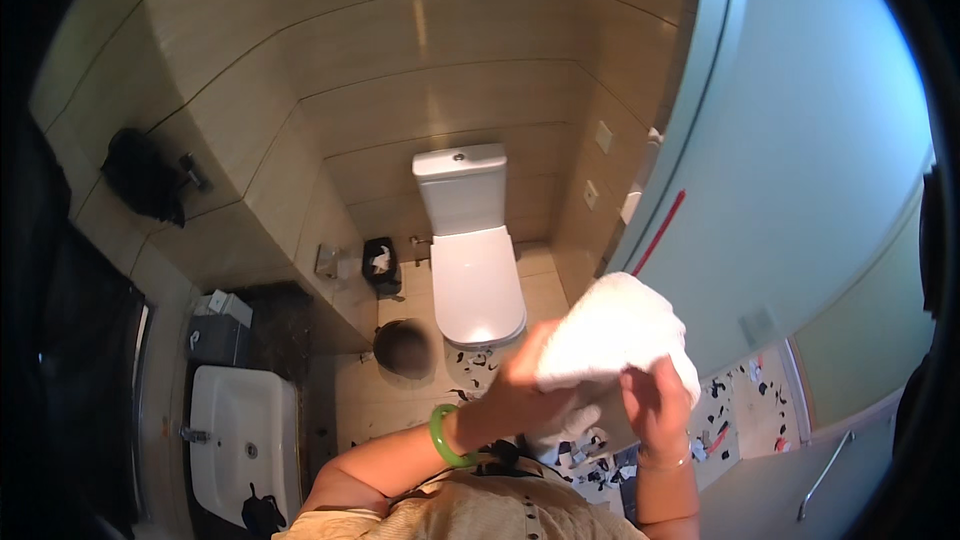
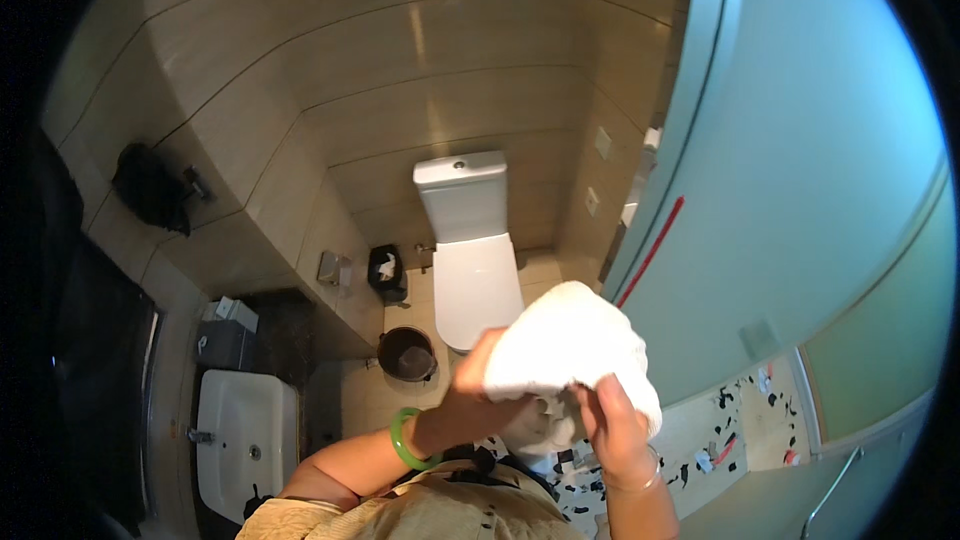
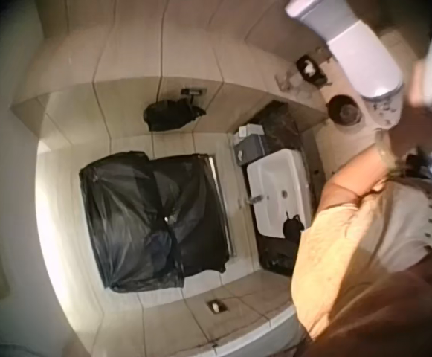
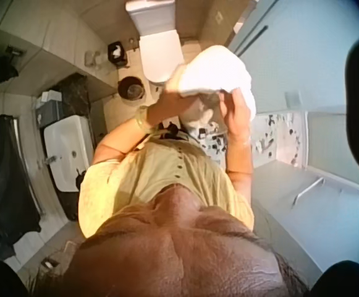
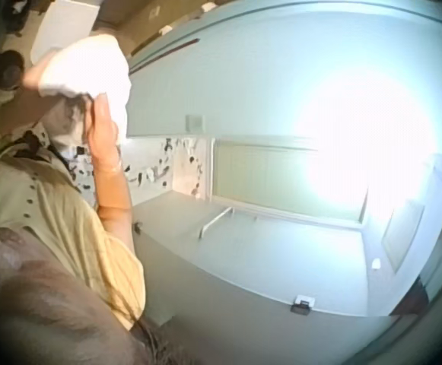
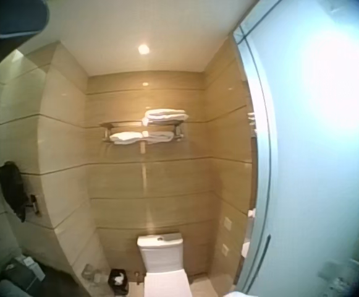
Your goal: The person folds several white towels in a bathroom. They pick up each towel, fold it into a neat rectangle, and place it on a wall-mounted towel rack. The person handles the towels one at a time and arranges them in a stack on the rack.
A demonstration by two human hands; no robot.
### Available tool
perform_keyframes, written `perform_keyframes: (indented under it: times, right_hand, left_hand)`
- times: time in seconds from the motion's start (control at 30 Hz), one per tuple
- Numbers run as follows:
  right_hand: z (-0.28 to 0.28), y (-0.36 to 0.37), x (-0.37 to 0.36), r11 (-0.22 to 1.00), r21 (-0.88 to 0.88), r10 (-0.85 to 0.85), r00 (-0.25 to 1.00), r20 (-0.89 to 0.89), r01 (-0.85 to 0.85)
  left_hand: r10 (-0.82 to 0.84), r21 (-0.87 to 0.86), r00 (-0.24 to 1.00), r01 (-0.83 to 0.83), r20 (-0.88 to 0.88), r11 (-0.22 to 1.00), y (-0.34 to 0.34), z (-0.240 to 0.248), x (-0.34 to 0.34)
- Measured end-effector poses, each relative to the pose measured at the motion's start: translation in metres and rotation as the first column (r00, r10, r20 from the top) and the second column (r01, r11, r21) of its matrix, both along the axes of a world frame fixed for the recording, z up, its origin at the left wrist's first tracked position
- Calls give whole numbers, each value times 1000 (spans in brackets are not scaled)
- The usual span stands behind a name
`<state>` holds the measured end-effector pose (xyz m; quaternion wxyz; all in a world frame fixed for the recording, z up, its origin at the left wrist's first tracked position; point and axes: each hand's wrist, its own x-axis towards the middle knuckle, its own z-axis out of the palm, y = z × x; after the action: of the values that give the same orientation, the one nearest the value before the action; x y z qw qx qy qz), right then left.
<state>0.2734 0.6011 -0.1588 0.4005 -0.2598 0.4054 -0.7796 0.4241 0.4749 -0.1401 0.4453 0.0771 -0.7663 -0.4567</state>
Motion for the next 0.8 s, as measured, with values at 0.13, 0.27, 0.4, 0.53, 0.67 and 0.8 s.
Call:
perform_keyframes:
  times: [0.13, 0.27, 0.4, 0.53, 0.67, 0.8]
  right_hand:
    - [21, -31, -10, 999, 33, -5, 950, -313, 16]
    - [22, -24, 2, 986, 67, 160, 981, -108, -153]
    - [-13, -9, 6, 929, 26, 369, 920, -134, -369]
    - [-17, 16, -1, 909, -12, 404, 888, -222, -416]
    - [-28, 5, 2, 999, -2, -40, 895, -445, 43]
    - [-61, -11, 4, 977, 49, -79, 559, -825, 209]
  left_hand:
    - [-124, 624, 918, 350, -376, 699, -6, 20, -1]
    - [-1, 473, 986, 80, -165, 877, -15, 22, -12]
    - [-45, 480, 981, 133, -190, 867, -17, 16, -15]
    - [-44, 579, 958, 207, -283, 789, -26, 14, -12]
    - [-62, 621, 917, 315, -393, 717, -44, 4, -4]
    - [-109, 653, 811, 536, -575, 535, -33, 20, -18]
